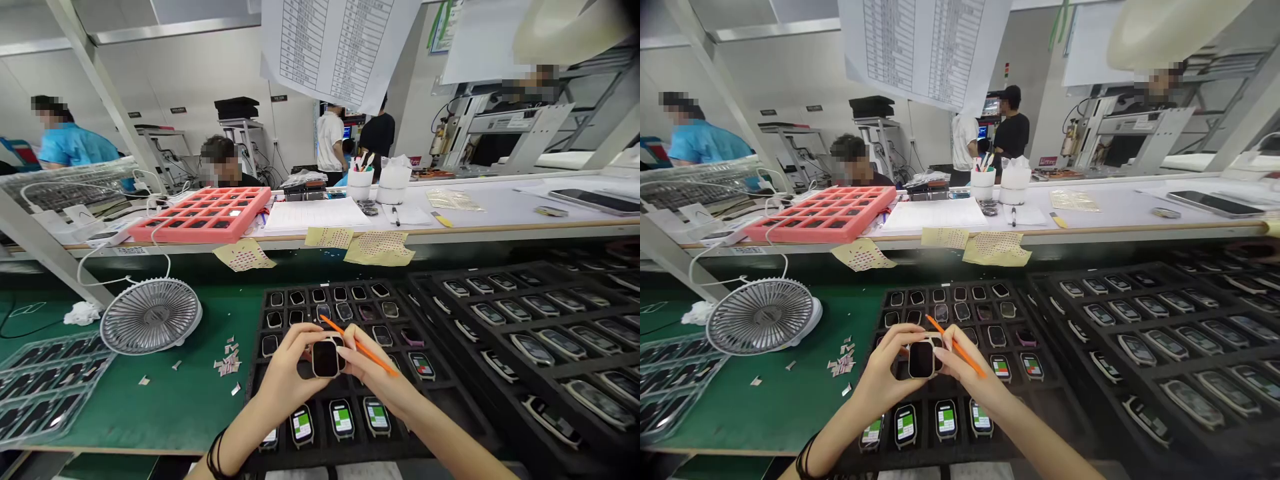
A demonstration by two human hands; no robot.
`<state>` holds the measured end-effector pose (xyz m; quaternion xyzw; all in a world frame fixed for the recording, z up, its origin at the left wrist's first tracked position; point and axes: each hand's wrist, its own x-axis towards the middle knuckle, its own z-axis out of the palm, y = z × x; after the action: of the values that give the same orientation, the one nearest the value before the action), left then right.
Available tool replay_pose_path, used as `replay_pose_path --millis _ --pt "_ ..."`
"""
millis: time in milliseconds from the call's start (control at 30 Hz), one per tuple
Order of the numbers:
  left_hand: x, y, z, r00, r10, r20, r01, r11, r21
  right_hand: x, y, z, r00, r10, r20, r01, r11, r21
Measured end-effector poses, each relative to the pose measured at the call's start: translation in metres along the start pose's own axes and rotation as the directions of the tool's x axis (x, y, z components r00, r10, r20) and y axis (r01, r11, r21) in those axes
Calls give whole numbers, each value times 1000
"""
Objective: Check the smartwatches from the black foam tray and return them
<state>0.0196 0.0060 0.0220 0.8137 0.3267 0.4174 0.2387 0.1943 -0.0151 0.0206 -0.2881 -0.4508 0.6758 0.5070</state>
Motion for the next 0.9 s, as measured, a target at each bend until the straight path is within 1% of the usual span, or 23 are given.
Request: replay_pose_path --millis 133,200,267,367,433,500,567,633,733,833,900 --pt "-6 -4 -15 998 -22 -65 28 996 81 -1 -2 0 1000 -24 3 24 1000 14" --pt "-12 -11 -23 993 -65 -96 77 990 122 -1 -2 0 1000 -21 14 21 1000 0" --pt "-19 -22 -29 988 -124 -90 137 977 160 0 0 0 1000 -20 24 20 1000 -22" --pt "-36 -45 -33 978 -204 -48 210 951 225 6 11 2 999 -26 37 29 996 -79" --pt "-49 -62 -32 965 -264 -1 253 926 282 13 26 3 998 -45 44 51 984 -169" --pt "-63 -75 -31 941 -329 85 282 896 343 21 46 3 997 -55 55 68 955 -289" --pt "-74 -84 -30 916 -364 168 273 874 403 27 68 3 996 -35 80 64 918 -392" --pt "-83 -87 -29 910 -362 202 240 858 453 30 88 2 994 -29 103 78 858 -508" --pt "-90 -89 -28 922 -326 207 181 839 513 28 106 4 988 -89 129 154 692 -705" --pt "-93 -89 -22 926 -304 221 128 807 576 20 105 8 970 -168 175 238 514 -824" --pt "-94 -87 -16 929 -300 216 101 769 631 11 95 11 963 -168 211 263 419 -869"
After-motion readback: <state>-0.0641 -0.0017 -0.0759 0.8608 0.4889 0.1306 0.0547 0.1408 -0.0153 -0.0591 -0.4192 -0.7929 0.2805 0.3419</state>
